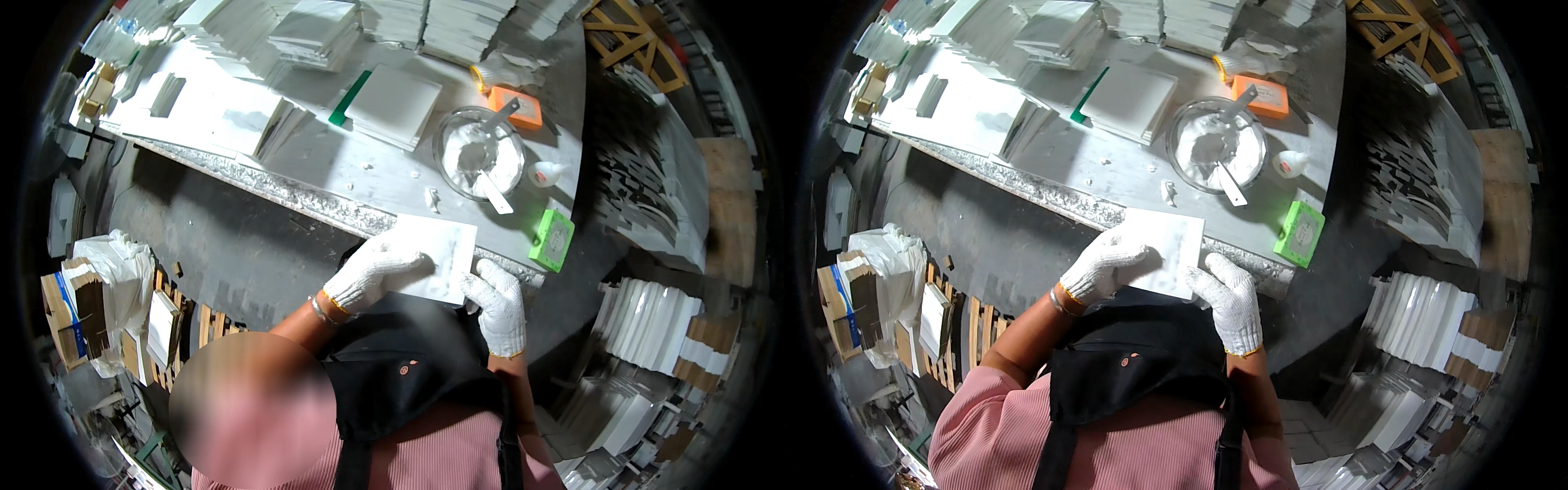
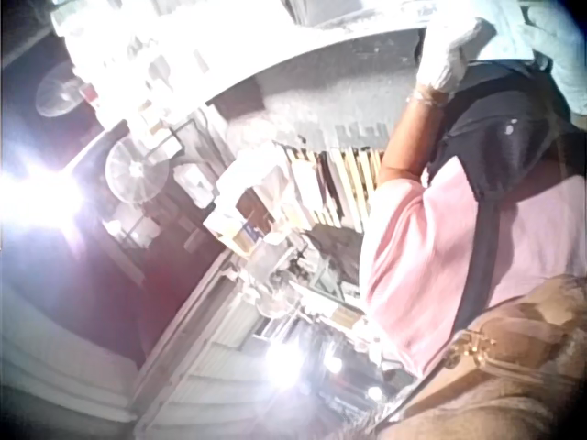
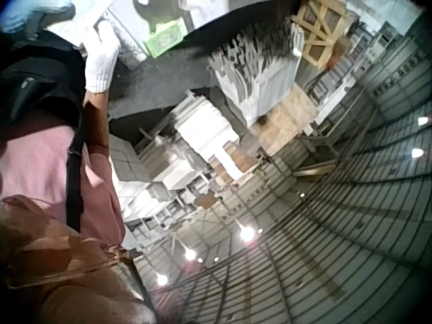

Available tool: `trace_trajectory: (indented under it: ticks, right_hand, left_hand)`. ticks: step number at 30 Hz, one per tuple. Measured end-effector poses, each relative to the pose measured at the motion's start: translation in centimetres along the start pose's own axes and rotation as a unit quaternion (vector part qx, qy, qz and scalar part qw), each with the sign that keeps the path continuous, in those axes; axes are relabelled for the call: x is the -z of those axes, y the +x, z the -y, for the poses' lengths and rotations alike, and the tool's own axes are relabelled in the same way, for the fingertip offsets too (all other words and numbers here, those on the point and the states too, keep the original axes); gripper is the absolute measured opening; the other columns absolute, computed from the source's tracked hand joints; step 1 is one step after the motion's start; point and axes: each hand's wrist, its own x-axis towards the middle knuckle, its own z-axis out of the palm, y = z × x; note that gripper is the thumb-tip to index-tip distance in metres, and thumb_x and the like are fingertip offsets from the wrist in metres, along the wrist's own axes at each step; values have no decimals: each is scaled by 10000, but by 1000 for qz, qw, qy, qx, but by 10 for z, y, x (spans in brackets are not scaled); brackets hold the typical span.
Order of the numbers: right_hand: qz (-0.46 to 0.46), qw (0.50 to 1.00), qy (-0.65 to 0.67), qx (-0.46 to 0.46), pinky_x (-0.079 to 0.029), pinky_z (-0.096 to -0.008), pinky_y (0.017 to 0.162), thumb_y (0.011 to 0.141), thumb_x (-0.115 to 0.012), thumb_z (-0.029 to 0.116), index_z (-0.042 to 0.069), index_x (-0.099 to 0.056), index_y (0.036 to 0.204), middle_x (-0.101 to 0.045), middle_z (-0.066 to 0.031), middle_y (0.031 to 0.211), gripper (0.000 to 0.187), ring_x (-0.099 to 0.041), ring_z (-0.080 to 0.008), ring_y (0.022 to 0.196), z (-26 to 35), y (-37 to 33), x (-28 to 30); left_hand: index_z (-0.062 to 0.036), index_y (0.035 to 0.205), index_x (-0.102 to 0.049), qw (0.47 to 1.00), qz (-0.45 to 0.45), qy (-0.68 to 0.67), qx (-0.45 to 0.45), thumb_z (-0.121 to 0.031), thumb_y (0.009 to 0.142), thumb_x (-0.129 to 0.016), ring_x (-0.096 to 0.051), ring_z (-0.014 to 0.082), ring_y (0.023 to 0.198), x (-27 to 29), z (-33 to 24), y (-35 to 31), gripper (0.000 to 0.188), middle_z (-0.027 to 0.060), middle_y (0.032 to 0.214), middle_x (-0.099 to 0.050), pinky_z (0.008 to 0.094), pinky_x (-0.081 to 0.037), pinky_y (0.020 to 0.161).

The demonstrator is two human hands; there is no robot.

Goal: The person picks up white rectangular tiles from a stack, applies a white paste to the edges using a small metal spatula, and smooths the edges with a green sanding block. The person repeats this process for multiple tiles, placing finished tiles back on the table.

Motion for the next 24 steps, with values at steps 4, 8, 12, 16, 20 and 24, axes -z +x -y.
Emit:
trace_trajectory:
  ticks: [4, 8, 12, 16, 20, 24]
  right_hand:
    - [20, 1000, 3, -10, -431, -225, 579, 892, -662, 126, -16, -695, 966, -638, -15, 773, 164, -557, -66, 657, -6, 6, 3]
    - [13, 1000, 1, -2, -423, -227, 557, 891, -647, 99, -15, -697, 930, -614, -19, 735, 131, -556, -64, 643, -10, 12, 4]
    - [-5, 979, -163, 122, -433, -276, 576, 877, -674, 96, -33, -671, 862, -569, -48, 682, 131, -568, -105, 651, -13, 17, 3]
    - [-28, 975, -183, 127, -457, -338, 598, 834, -728, 98, -14, -641, 820, -568, -109, 676, 142, -582, -227, 614, -17, 22, 1]
    - [18, 837, -380, 393, -516, -411, 646, 789, -774, 91, 25, -711, 867, -671, -144, 812, 120, -652, -339, 730, -2, 32, 1]
    - [-1, 791, -410, 454, -534, -416, 674, 782, -769, 76, 27, -724, 892, -686, -150, 859, 128, -660, -337, 758, 13, 38, -4]
  left_hand:
    - [28, 1248, -578, 1000, 6, 10, -3, -128, 864, -718, -660, 218, 1035, -3, -8, -1, 437, 116, 1132, -670, 375, -524, 969]
    - [25, 1253, -584, 1000, 15, 4, -11, -148, 879, -714, -658, 208, 1028, -1, -7, 1, 432, 111, 1150, -669, 352, -521, 951]
    - [24, 1276, -579, 1000, 8, 22, 18, -151, 873, -734, -646, 176, 1034, -1, -17, 1, 467, 99, 1163, -666, 315, -518, 922]
    - [29, 1329, -550, 997, -1, 77, -15, -120, 840, -768, -633, 152, 1045, 3, -22, 7, 556, 98, 1189, -659, 301, -516, 906]
    - [39, 1386, -500, 992, 15, 101, -74, -108, 800, -806, -625, 192, 1116, -2, -38, 9, 677, 136, 1265, -636, 329, -502, 964]
    - [26, 1328, -537, 991, 57, 71, -99, -107, 781, -820, -618, 227, 1150, -1, -45, 16, 631, 153, 1268, -636, 368, -493, 994]
